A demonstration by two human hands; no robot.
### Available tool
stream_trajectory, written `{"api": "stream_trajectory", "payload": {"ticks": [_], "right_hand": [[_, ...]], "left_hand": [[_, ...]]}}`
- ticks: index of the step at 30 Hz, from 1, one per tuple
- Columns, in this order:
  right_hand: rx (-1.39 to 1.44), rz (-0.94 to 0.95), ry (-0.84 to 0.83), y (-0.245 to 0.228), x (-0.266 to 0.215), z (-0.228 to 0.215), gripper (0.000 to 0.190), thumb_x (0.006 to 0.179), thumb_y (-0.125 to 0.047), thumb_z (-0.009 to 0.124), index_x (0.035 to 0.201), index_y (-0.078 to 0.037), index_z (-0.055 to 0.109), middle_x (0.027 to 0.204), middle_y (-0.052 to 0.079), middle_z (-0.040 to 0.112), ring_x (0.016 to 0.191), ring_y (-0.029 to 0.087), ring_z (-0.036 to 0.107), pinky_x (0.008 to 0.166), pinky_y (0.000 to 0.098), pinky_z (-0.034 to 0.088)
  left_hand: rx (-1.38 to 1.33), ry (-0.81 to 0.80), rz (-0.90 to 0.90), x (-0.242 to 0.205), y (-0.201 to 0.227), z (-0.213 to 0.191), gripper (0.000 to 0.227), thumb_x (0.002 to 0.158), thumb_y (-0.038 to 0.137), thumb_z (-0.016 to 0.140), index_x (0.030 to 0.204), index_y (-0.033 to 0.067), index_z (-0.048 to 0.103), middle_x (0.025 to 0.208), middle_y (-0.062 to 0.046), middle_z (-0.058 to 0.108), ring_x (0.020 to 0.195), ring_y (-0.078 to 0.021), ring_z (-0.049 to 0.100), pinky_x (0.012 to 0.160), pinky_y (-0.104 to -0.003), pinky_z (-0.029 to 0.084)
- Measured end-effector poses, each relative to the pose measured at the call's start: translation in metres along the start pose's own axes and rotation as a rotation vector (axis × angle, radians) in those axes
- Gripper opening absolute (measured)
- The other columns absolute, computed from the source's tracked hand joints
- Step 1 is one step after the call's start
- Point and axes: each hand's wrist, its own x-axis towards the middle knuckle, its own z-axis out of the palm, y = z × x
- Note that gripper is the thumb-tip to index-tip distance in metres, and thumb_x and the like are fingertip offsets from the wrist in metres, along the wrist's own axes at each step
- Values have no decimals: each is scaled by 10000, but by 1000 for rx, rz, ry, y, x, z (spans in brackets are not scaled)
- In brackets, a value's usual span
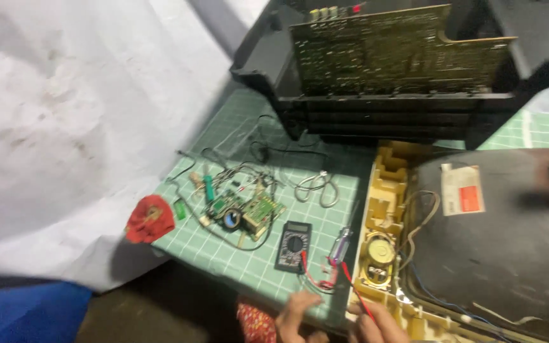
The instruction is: Disassembling a CRT television and testing circuit board components using a screwdriver and a multimeter.
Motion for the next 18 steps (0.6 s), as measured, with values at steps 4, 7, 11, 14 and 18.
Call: {"api": "stream_trajectory", "payload": {"ticks": [4, 7, 11, 14, 18], "right_hand": [[-550, -335, 286, -52, -13, 70, 226, 940, -235, 608, 1063, -249, 797, 967, -168, 835, 842, 8, 658, 917, 160, 429], [-577, -722, 526, -102, -1, 93, 194, 581, -49, 680, 588, -209, 570, 578, -159, 591, 440, 34, 487, 443, 178, 389], [-222, -163, -173, -53, 41, 46, 315, 924, -341, 595, 1051, -154, 814, 966, -1, 858, 895, 136, 814, 804, 254, 583], [-387, -437, -282, -55, 62, 38, 388, 990, -415, 496, 1114, -173, 773, 1076, -11, 806, 1014, 144, 756, 885, 283, 507], [-599, -367, -433, -38, 75, 23, 680, 953, -662, 435, 1428, -189, 544, 1381, 80, 647, 1254, 222, 635, 1059, 463, 483]], "left_hand": [[263, 405, -112, 34, 52, 57, 250, 725, -2, 567, 682, 135, 771, 494, 30, 622, 387, -90, 551, 425, -221, 423], [257, 260, -25, 37, 35, 50, 255, 752, -24, 543, 681, 132, 732, 526, 17, 613, 413, -110, 542, 438, -240, 422], [314, -36, 133, 44, 7, 39, 286, 814, -71, 489, 679, 126, 646, 596, -12, 591, 473, -154, 522, 466, -285, 421], [367, -63, 163, 68, 17, 47, 282, 885, -20, 507, 671, 114, 632, 654, -25, 626, 518, -176, 550, 490, -293, 448], [311, -223, -12, 55, -12, 45, 478, 1066, 383, 339, 866, 89, 659, 732, -61, 567, 620, -208, 577, 529, -352, 461]]}}
